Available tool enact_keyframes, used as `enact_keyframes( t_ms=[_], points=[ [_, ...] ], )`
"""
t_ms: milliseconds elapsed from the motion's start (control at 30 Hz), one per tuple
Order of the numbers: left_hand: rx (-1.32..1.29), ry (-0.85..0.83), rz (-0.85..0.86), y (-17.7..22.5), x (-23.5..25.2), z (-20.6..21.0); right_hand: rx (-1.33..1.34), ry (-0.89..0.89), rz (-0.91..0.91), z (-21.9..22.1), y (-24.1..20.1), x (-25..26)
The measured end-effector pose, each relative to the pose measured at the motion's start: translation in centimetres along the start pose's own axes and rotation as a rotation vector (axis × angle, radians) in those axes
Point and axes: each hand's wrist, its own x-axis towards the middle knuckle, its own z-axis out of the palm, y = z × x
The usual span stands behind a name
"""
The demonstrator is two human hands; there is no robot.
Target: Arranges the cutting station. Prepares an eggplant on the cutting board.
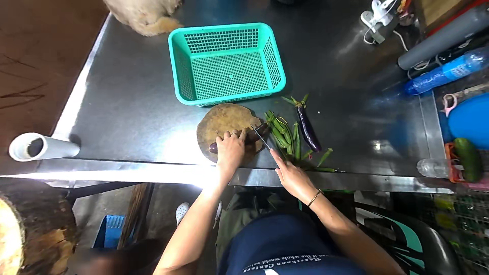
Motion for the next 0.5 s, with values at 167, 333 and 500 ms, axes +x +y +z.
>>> enact_keyframes(
  t_ms=[167,333,500],
  points=[
    [-0.018,0.019,0.002,0.7,0.2,0.3,-0.034,-0.046,0.021,-0.7,-0.8,-0.1],
    [0.023,0.05,0.028,0.5,0.3,0.6,-0.036,-0.085,0.007,-1.7,-1.1,0.9],
    [0.058,0.079,0.035,0.5,0.3,1.4,0.023,-0.054,-0.02,1.0,-0.3,4.1]
  ],
)
